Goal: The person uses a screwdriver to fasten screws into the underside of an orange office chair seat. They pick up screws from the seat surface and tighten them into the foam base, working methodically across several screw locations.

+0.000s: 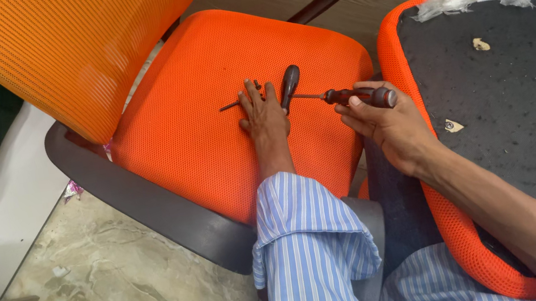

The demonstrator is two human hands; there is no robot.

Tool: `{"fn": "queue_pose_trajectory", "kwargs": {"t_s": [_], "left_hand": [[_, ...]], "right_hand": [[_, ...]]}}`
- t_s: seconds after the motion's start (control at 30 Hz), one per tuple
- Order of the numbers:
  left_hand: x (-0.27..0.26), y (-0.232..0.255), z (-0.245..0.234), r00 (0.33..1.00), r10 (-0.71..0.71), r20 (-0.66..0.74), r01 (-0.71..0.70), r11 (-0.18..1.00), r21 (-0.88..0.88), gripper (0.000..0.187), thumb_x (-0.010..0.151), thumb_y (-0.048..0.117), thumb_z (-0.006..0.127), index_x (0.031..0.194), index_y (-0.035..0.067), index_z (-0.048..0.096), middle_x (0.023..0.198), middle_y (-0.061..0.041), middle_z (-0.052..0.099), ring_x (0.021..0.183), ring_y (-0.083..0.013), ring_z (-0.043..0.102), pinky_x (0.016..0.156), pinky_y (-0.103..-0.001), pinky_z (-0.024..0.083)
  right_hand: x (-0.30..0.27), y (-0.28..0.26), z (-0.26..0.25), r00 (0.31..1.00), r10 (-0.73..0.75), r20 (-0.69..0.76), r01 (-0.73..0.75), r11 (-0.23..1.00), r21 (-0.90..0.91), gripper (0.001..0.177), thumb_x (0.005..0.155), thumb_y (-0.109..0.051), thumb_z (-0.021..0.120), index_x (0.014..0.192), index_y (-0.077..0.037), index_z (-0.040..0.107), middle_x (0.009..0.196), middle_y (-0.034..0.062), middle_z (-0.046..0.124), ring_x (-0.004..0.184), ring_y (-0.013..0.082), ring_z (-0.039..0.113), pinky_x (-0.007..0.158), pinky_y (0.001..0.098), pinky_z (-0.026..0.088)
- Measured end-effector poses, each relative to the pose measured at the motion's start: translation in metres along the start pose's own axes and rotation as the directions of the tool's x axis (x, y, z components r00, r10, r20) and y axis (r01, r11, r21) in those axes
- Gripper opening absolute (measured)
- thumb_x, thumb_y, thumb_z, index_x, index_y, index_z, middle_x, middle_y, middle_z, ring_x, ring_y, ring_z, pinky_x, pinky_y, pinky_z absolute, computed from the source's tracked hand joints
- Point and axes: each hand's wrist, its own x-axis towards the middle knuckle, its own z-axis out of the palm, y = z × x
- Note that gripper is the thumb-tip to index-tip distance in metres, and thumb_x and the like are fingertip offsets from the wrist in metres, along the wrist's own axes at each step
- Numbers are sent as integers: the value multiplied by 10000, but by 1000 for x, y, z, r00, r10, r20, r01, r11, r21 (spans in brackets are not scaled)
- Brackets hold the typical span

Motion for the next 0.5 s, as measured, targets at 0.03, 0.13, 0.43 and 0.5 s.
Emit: {"fn": "queue_pose_trajectory", "kwargs": {"t_s": [0.03,0.13,0.43,0.5], "left_hand": [[0,-2,0,1000,11,-10,-11,1000,-1,692,915,164,701,1522,251,381,1686,-81,51,1547,-336,83,1144,-648,316],[-4,-4,3,999,49,-22,-49,999,23,423,959,207,683,1367,165,581,1611,-117,298,1499,-339,270,1155,-581,381],[-12,-9,31,950,71,-304,-96,993,-68,247,856,207,763,942,-23,738,1437,-246,519,1348,-374,485,1103,-473,451],[-14,-19,35,939,81,-335,-123,986,-108,295,854,217,780,942,-59,729,1435,-252,527,1325,-369,516,1105,-436,474]], "right_hand": [[0,0,0,1000,7,0,-7,1000,0,334,972,-85,602,1266,27,488,1240,164,594,1137,221,675,1021,309,600],[3,2,-1,1000,21,-3,-21,1000,7,330,976,-88,604,1262,31,489,1237,159,591,1138,221,673,1028,305,597],[6,8,-7,999,49,-16,-49,998,-29,306,977,-99,598,1247,12,504,1229,155,598,1127,220,677,1018,308,584],[7,8,-7,997,69,-24,-70,998,-10,299,980,-97,596,1241,16,502,1224,155,597,1129,224,677,1008,310,557]]}}
